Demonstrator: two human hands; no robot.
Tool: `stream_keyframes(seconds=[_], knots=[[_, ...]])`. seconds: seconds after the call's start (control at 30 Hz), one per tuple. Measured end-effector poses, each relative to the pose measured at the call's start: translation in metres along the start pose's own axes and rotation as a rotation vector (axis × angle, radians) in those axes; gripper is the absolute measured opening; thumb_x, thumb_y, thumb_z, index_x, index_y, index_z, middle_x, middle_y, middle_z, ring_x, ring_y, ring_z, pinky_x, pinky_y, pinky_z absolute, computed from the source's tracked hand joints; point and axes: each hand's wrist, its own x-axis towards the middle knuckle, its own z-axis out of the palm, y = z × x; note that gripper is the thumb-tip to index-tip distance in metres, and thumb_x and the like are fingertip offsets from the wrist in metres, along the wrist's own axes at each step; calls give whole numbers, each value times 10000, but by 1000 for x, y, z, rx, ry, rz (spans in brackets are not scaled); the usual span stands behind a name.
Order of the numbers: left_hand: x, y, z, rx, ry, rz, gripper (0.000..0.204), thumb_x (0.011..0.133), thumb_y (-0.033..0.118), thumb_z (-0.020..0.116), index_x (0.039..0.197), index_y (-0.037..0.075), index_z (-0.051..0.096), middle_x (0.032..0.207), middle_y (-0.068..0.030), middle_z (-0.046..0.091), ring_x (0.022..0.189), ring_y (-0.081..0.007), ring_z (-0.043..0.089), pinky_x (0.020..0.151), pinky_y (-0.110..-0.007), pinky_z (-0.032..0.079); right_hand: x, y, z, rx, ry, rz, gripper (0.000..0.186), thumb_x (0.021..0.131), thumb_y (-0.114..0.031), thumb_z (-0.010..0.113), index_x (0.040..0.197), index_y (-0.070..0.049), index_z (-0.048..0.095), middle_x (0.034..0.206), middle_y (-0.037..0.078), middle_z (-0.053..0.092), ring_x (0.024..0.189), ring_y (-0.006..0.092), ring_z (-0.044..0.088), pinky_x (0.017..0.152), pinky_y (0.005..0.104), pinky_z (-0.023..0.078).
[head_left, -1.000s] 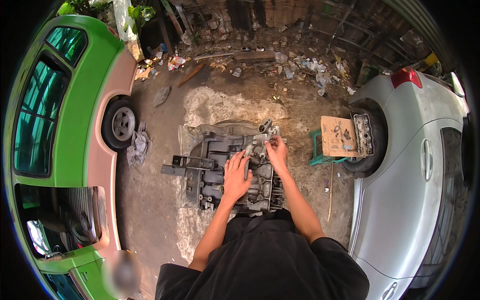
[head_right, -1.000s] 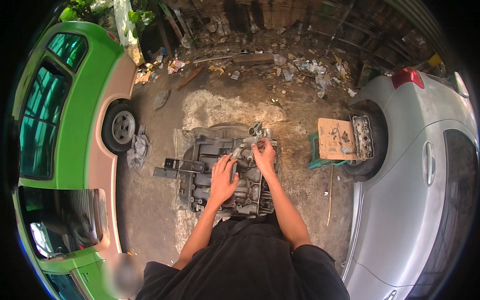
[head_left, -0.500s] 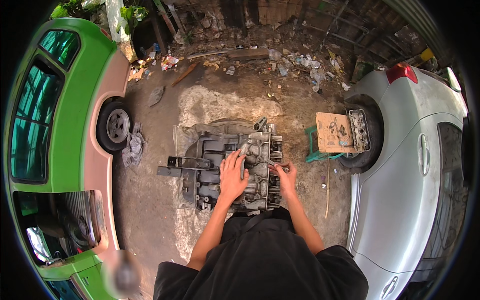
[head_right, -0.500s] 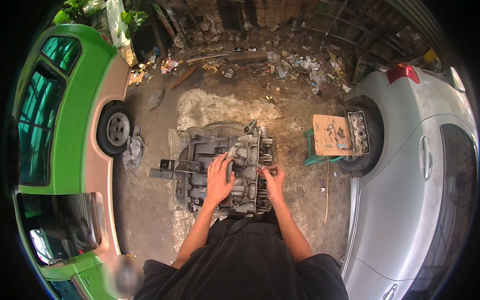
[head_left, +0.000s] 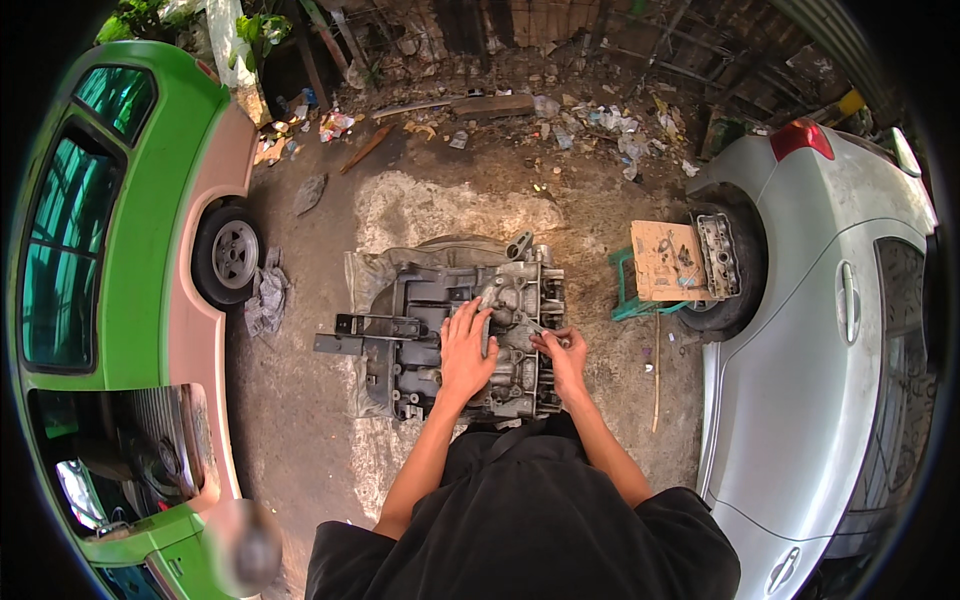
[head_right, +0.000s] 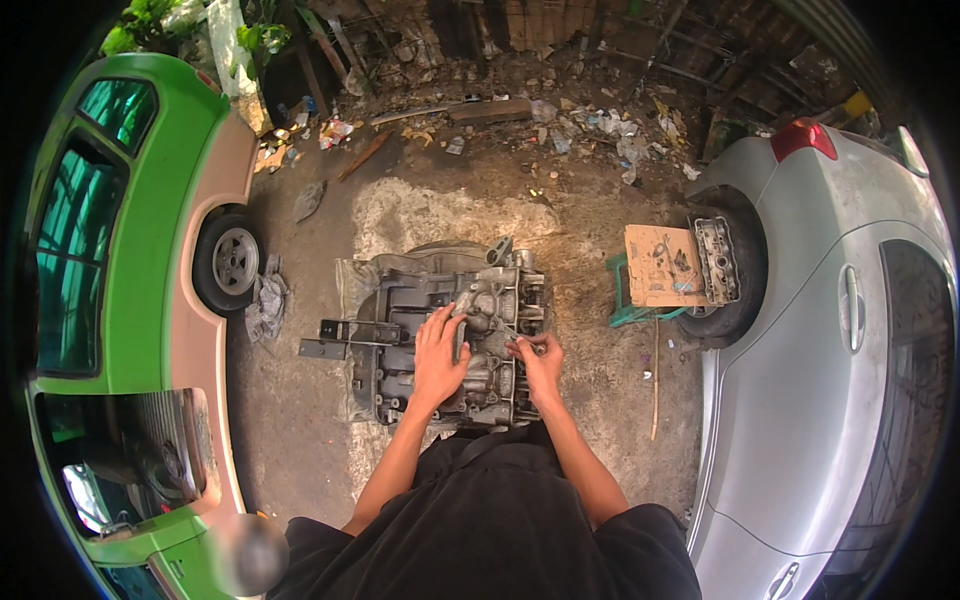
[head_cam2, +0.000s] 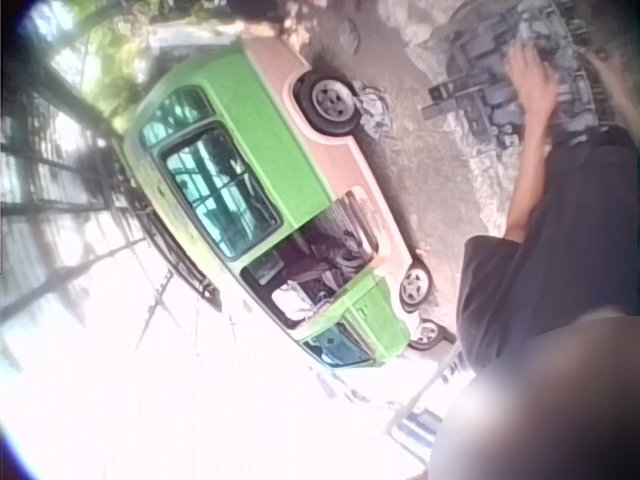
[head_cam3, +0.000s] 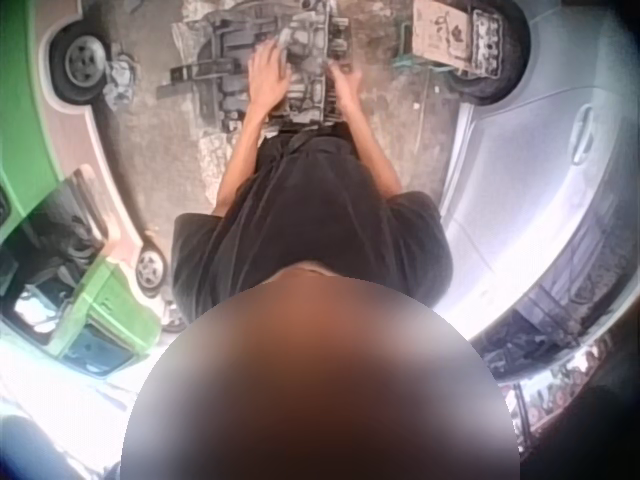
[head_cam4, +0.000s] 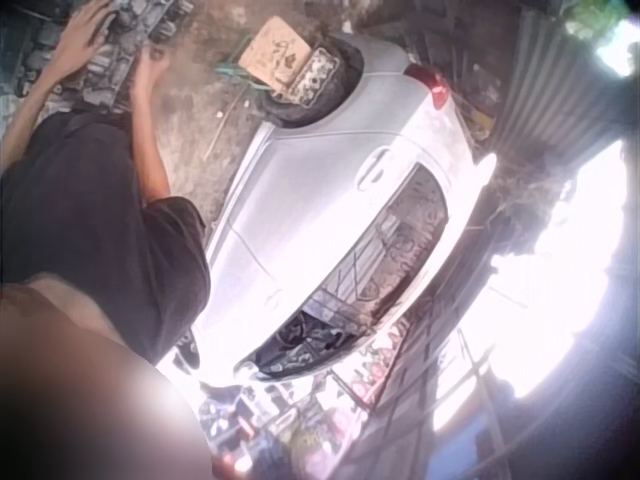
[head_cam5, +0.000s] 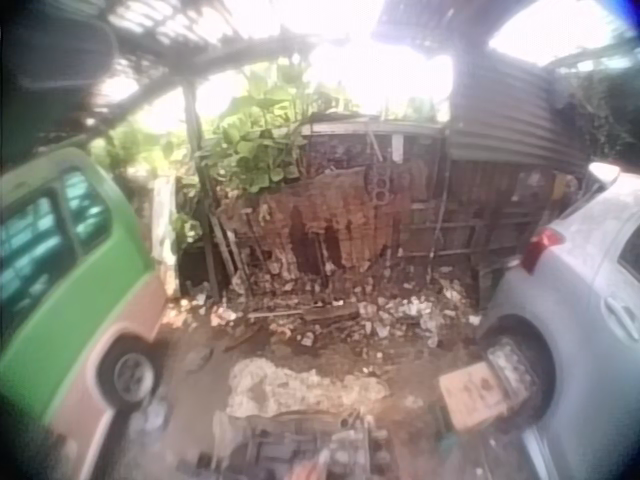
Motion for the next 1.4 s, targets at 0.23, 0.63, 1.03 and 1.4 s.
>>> stream_keyframes(seconds=[0.23,0.63,1.03,1.4], knots=[[0,2,-2,-10,1,-8,515,892,138,660,1393,89,554,1551,-127,464,1478,-359,379,1226,-521,274,0,8,9,-69,2,-117,185,997,-92,700,986,2,541,971,140,666,822,252,747,718,374,627],[1,3,-2,-18,11,-11,510,888,121,659,1384,74,550,1539,-124,474,1464,-342,403,1219,-519,284,67,1,48,-330,54,-190,243,974,-159,747,1112,15,648,871,75,688,714,159,670,647,321,540],[0,1,-1,-15,19,-14,517,891,120,652,1394,77,538,1542,-118,476,1463,-347,404,1220,-515,285,75,-5,43,-73,-54,-206,221,970,-79,722,1118,26,594,928,76,674,748,148,666,648,312,537],[1,2,-1,-21,17,-10,535,870,109,665,1392,80,549,1534,-130,483,1443,-357,420,1213,-501,297,12,1,5,172,44,-22,177,986,-32,678,1032,14,513,1122,215,635,1006,376,746,896,442,649]])
